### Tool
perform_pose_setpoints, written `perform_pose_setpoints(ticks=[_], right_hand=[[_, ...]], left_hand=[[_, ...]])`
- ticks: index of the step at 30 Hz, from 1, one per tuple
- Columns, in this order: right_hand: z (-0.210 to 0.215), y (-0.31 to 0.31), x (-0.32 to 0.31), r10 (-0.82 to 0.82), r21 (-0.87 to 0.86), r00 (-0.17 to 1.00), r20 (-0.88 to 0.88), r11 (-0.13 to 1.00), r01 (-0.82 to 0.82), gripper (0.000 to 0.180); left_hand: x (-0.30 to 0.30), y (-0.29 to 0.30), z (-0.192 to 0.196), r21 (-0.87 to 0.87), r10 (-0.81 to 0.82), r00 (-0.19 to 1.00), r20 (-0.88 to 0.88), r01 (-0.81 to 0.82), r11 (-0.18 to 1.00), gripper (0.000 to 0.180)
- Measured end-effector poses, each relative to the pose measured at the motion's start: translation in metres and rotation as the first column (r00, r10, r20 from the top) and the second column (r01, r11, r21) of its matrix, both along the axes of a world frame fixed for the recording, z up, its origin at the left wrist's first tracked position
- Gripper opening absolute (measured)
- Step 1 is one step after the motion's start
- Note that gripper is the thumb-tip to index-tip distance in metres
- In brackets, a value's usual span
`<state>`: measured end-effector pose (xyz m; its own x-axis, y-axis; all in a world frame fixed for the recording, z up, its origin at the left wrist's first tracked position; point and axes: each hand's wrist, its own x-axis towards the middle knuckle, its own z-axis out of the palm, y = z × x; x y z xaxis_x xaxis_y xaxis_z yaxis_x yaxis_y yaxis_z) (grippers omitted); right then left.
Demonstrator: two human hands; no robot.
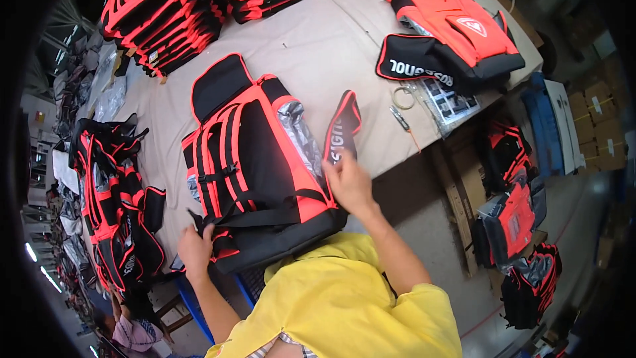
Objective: Folding and stacking backpacks on a workbench in a factory.
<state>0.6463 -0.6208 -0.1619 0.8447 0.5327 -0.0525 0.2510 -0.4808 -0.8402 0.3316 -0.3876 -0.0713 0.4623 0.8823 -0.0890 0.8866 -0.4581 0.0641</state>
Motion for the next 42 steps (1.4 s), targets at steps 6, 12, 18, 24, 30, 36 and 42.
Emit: perform_pose_setpoints(ticks=[6, 12, 18, 24, 30, 36, 42], right_hand=[[-0.031, 0.049, 0.055, 0.123, -0.348, 0.987, 0.101, 0.934, -0.081, 0.093], [-0.097, -0.015, 0.054, -0.076, -0.109, 0.951, -0.301, 0.993, 0.044, 0.074], [-0.112, -0.120, 0.030, -0.389, -0.103, 0.574, -0.721, 0.879, 0.466, 0.063], [-0.117, -0.125, 0.010, -0.359, -0.093, 0.446, -0.820, 0.852, 0.515, 0.075], [-0.119, -0.130, 0.007, -0.338, -0.079, 0.442, -0.831, 0.858, 0.508, 0.050], [-0.120, -0.122, 0.003, -0.367, -0.066, 0.436, -0.822, 0.821, 0.568, 0.050], [-0.110, -0.124, 0.011, -0.429, -0.222, 0.854, -0.296, 0.900, 0.375, 0.081]], left_hand=[[0.179, -0.049, -0.014, 0.084, -0.698, 0.636, 0.329, 0.717, 0.692, 0.018], [0.245, -0.081, -0.083, -0.234, -0.887, 0.352, 0.299, 0.928, 0.289, 0.037], [0.246, -0.051, -0.073, -0.282, -0.931, 0.247, 0.267, 0.944, 0.170, 0.021], [0.226, -0.052, -0.062, -0.253, -0.929, 0.265, 0.258, 0.947, 0.200, 0.017], [0.224, -0.055, -0.080, -0.300, -0.897, 0.342, 0.281, 0.919, 0.256, 0.013], [0.221, -0.045, -0.091, -0.295, -0.917, 0.274, 0.290, 0.937, 0.186, 0.020], [0.248, -0.010, -0.099, -0.222, -0.952, 0.217, 0.214, 0.960, 0.169, 0.011]])
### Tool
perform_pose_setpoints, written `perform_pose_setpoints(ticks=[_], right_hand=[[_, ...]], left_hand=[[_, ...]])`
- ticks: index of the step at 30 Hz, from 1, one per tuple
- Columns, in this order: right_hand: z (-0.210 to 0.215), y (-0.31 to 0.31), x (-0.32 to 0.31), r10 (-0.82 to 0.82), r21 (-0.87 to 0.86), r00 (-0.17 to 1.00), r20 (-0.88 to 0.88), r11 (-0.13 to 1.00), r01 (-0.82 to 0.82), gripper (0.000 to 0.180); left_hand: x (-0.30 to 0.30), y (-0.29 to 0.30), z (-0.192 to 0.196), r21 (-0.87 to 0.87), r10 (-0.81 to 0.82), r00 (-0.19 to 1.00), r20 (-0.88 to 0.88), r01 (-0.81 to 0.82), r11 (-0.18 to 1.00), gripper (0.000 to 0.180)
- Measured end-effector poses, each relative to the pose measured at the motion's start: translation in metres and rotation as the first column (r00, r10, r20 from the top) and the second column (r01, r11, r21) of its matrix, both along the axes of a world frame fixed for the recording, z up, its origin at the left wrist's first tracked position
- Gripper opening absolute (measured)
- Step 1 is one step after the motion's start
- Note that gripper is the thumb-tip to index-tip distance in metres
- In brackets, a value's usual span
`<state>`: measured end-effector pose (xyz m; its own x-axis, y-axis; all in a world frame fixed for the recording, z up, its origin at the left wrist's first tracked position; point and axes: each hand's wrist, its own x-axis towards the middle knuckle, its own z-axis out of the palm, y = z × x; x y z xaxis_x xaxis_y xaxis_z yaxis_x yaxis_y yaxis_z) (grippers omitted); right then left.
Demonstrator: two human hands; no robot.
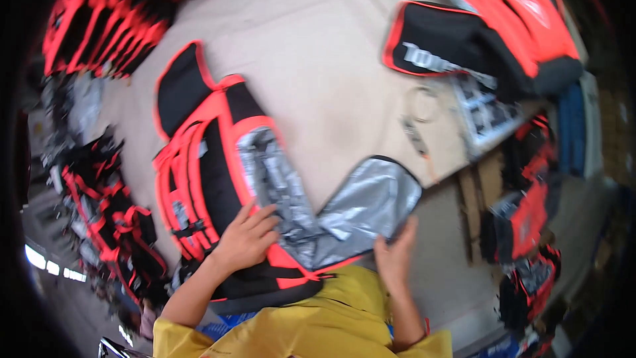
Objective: Folding and stacking backpacks on a workbench in a factory.
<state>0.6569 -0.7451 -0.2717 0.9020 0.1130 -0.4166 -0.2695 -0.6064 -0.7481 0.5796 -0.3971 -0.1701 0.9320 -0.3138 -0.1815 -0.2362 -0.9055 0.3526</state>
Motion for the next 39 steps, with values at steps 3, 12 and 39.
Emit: perform_pose_setpoints(ticks=[3, 12, 39], right_hand=[[0.072, 0.051, 0.057, 0.555, -0.548, 0.760, 0.339, 0.773, -0.319, 0.066], [0.001, 0.229, 0.053, 0.983, -0.320, -0.044, 0.176, 0.015, -0.947, 0.050], [0.022, 0.068, 0.041, 0.734, -0.323, 0.622, 0.273, 0.679, -0.660, 0.035]], left_hand=[[0.002, 0.008, 0.000, 0.006, -0.083, 0.997, -0.008, 0.083, 0.997, 0.008], [0.006, 0.025, 0.049, -0.004, -0.091, 0.995, -0.029, 0.091, 0.996, 0.012], [0.025, 0.020, -0.008, -0.033, 0.554, 0.388, -0.737, -0.839, 0.544, 0.038]])
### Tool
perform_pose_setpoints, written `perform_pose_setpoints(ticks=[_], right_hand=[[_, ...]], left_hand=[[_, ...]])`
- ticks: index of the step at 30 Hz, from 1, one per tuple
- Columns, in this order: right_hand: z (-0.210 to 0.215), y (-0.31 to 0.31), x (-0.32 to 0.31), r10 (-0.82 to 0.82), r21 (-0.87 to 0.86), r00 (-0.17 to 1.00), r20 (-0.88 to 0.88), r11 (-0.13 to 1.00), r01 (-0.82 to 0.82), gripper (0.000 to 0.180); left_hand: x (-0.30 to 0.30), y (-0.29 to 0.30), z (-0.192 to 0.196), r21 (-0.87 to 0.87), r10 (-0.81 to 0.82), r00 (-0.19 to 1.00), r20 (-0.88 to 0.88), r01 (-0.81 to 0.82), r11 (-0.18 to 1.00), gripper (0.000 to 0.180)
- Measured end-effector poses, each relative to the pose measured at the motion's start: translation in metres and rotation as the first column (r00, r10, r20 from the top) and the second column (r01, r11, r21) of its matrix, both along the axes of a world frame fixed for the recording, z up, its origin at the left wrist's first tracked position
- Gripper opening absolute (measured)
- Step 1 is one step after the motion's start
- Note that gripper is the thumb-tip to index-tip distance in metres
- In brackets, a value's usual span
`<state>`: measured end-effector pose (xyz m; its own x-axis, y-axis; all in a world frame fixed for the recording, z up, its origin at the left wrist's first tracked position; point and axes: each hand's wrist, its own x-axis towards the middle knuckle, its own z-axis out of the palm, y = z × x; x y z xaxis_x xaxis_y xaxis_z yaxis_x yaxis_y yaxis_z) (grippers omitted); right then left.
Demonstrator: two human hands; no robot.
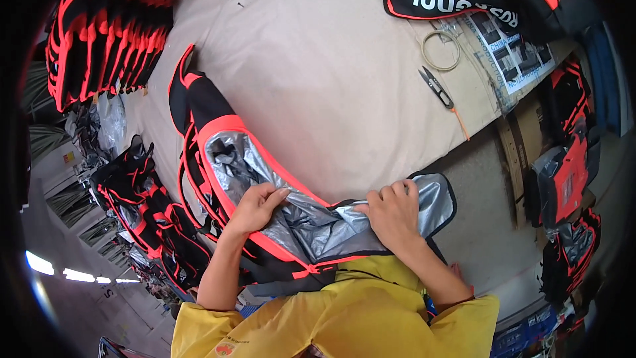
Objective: Folding and stacking backpacks on a workbench in a factory.
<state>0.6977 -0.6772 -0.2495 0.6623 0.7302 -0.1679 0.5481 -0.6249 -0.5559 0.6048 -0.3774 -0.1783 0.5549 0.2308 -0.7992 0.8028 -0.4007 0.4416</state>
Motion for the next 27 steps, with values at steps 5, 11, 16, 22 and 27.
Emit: perform_pose_setpoints(ticks=[5, 11, 16, 22, 27], right_hand=[[0.012, 0.000, 0.003, -0.010, 0.062, 0.999, 0.031, 0.998, 0.008, 0.036], [0.022, -0.015, 0.013, 0.041, 0.033, 0.993, 0.110, 0.998, -0.045, 0.031], [0.030, -0.060, 0.053, -0.203, 0.102, 0.970, 0.137, 0.976, 0.190, 0.033], [0.019, -0.093, 0.044, -0.234, -0.002, 0.972, 0.000, 0.972, 0.234, 0.029], [0.022, -0.076, -0.005, -0.046, -0.097, 0.984, -0.170, 0.995, 0.030, 0.025]], left_hand=[[-0.025, -0.004, 0.003, -0.039, 0.143, 0.976, 0.163, -0.138, 0.990, 0.038], [-0.030, -0.019, 0.033, 0.074, 0.153, 0.911, 0.382, -0.195, 0.978, 0.028], [-0.080, -0.023, 0.102, 0.252, 0.202, 0.678, 0.707, -0.507, 0.824, 0.018], [-0.201, -0.087, 0.098, 0.679, -0.158, 0.815, 0.557, -0.337, 0.652, 0.025], [-0.253, -0.134, 0.068, 0.762, -0.171, 0.919, 0.356, -0.180, 0.622, 0.079]])
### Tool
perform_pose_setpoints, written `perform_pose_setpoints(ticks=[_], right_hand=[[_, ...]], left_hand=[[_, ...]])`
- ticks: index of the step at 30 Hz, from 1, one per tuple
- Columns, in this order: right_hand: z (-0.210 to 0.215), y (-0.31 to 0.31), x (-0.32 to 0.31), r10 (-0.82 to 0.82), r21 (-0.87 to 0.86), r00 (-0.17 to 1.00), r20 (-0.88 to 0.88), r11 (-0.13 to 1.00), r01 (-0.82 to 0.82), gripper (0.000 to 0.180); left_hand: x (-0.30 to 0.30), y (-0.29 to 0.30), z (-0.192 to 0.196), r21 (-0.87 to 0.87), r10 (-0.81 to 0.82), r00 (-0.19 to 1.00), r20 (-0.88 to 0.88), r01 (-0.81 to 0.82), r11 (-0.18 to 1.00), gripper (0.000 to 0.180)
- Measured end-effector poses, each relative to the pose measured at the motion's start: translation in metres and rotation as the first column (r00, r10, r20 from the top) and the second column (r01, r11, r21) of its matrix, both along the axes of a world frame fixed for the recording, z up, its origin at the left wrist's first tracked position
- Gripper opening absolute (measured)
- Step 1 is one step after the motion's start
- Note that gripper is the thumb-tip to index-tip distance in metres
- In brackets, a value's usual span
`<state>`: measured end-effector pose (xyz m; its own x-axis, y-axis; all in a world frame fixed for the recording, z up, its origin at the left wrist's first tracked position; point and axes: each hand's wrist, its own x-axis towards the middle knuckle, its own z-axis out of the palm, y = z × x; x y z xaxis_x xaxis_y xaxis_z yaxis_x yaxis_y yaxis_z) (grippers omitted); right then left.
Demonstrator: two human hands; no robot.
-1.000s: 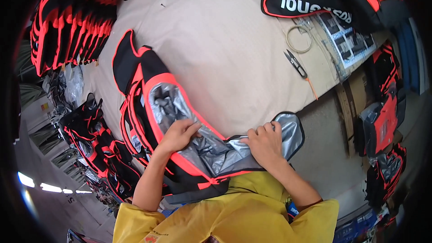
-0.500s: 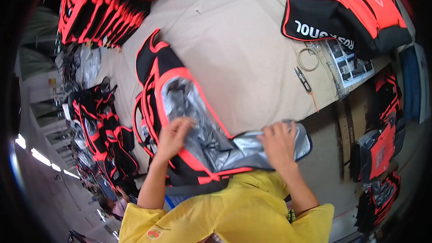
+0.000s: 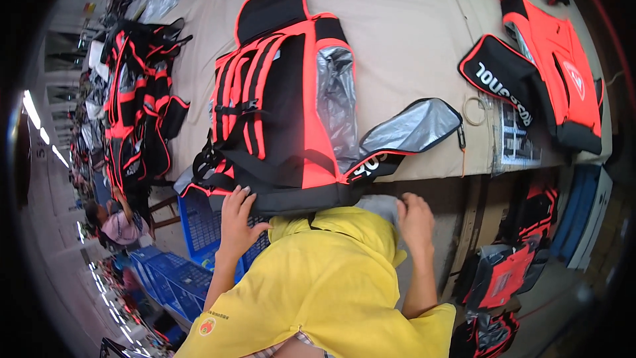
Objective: Folding and stacking backpacks on a workbench in a factory.
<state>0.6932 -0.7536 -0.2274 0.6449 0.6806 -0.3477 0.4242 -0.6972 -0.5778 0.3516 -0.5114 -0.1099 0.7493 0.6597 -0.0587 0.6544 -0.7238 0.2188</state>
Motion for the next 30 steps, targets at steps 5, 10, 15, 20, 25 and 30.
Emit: perform_pose_setpoints(ticks=[5, 10, 15, 20, 25, 30], right_hand=[[0.001, 0.025, -0.048, 0.226, -0.068, 0.968, -0.105, 0.970, -0.234, 0.035], [0.005, 0.045, -0.081, 0.289, -0.045, 0.853, -0.434, 0.939, -0.341, 0.051], [-0.051, 0.077, -0.131, 0.283, 0.411, 0.441, -0.852, 0.883, 0.227, 0.049], [0.028, 0.150, -0.166, 0.318, 0.420, 0.274, -0.908, 0.671, 0.611, 0.047], [0.083, 0.187, -0.184, 0.031, 0.344, 0.419, -0.908, 0.628, 0.698, 0.034], [0.088, 0.191, -0.184, -0.021, 0.386, 0.513, -0.858, 0.632, 0.672, 0.043]], left_hand=[[0.020, 0.018, -0.013, 0.235, -0.079, 0.987, -0.137, 0.110, 0.966, 0.068], [0.050, 0.090, 0.040, 0.254, -0.172, 0.980, 0.104, 0.141, 0.957, 0.033], [0.098, 0.138, 0.133, 0.206, -0.260, 0.935, 0.240, 0.213, 0.955, 0.044], [0.114, 0.191, 0.146, 0.117, -0.198, 0.947, 0.254, 0.173, 0.978, 0.047], [0.112, 0.226, 0.100, -0.057, -0.111, 0.966, 0.234, 0.127, 0.990, 0.053], [0.116, 0.237, 0.087, -0.170, -0.137, 0.969, 0.203, 0.173, 0.970, 0.051]])
